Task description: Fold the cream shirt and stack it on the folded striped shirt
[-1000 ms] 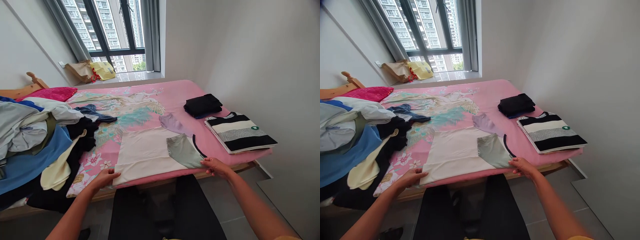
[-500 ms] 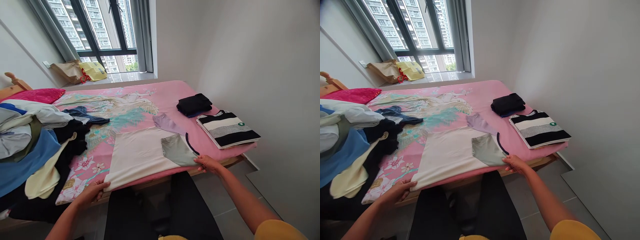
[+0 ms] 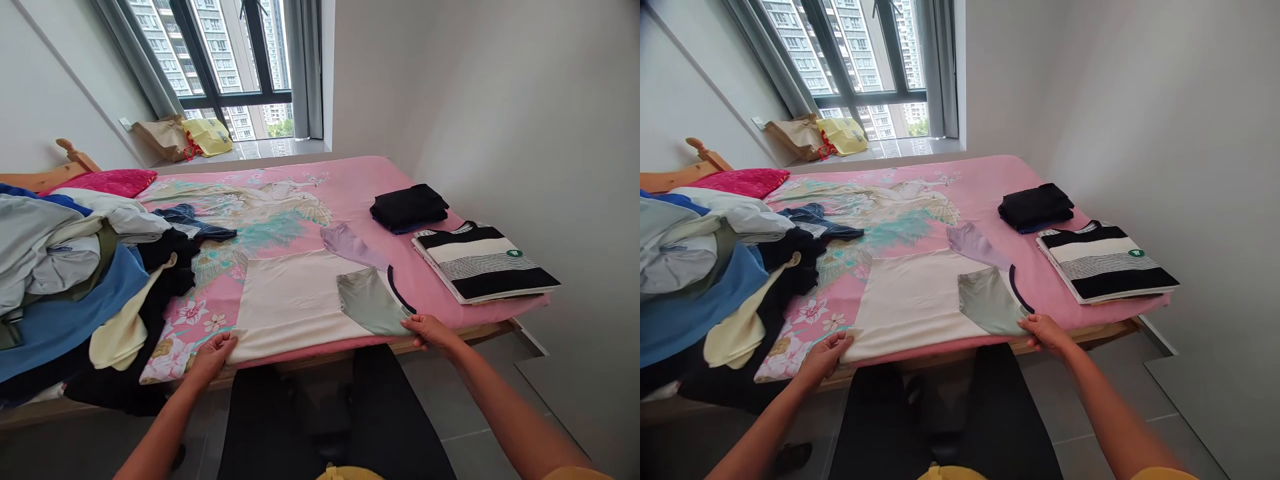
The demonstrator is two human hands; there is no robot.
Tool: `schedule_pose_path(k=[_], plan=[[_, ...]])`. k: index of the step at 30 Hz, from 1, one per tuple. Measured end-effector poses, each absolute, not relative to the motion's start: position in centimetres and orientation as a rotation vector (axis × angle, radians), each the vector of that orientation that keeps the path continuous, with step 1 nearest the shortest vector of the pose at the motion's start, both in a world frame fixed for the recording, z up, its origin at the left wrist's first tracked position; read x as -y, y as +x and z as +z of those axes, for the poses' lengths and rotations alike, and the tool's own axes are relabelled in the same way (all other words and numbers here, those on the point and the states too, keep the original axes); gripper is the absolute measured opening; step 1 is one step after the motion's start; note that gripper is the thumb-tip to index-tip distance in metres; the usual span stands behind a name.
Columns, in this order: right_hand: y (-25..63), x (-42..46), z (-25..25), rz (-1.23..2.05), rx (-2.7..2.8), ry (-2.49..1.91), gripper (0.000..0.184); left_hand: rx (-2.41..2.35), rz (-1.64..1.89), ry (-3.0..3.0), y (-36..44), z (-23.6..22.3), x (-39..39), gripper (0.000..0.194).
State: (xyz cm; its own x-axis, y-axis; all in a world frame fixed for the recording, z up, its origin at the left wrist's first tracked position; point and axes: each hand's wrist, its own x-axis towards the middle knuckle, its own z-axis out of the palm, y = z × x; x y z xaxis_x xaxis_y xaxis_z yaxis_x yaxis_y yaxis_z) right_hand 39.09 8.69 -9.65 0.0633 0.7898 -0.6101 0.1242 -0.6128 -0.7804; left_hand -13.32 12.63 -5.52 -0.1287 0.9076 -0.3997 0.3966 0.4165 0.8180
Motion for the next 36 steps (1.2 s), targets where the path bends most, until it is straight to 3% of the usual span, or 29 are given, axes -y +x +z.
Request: schedule_pose_path(k=[8,12,15,18,22,28,32,36], plan=[[39.1,-8.4,-9.9,1.424,0.99,-1.939,0.035,-2.147,0.629,1.563,-13.9,-7.4,-12.5,0.035],[38.9,-8.0,-7.7,0.735,1.226,-2.178,0.028,-1.931,0.856,2.21,-12.0,-7.4,-11.2,0.025],[35.8,-7.7,-5.4,0.422,1.403,-1.983,0.027,-1.439,0.823,2.532,-9.1,-7.7,-10.2,0.026],[29.5,-7.5,-4.0,0.588,1.723,-1.597,0.025,-1.172,0.76,2.655,-6.3,-8.5,-9.8,0.034],[21.3,-7.8,-4.8,0.693,2.205,-1.193,0.032,-1.205,0.643,2.724,-4.7,-9.4,-9.7,0.038],[18.2,-8.9,-7.2,0.497,2.272,-1.664,0.046,-1.777,0.31,2.642,-5.4,-8.6,-8.7,0.045],[17.4,-8.6,-7.3,0.486,2.311,-1.59,0.045,-1.67,0.308,2.625,-4.1,-8.2,-9.6,0.037],[17.9,-8.3,-6.9,0.521,2.259,-1.521,0.044,-1.625,0.29,2.646,-2.9,-9.3,-10.6,0.045]])
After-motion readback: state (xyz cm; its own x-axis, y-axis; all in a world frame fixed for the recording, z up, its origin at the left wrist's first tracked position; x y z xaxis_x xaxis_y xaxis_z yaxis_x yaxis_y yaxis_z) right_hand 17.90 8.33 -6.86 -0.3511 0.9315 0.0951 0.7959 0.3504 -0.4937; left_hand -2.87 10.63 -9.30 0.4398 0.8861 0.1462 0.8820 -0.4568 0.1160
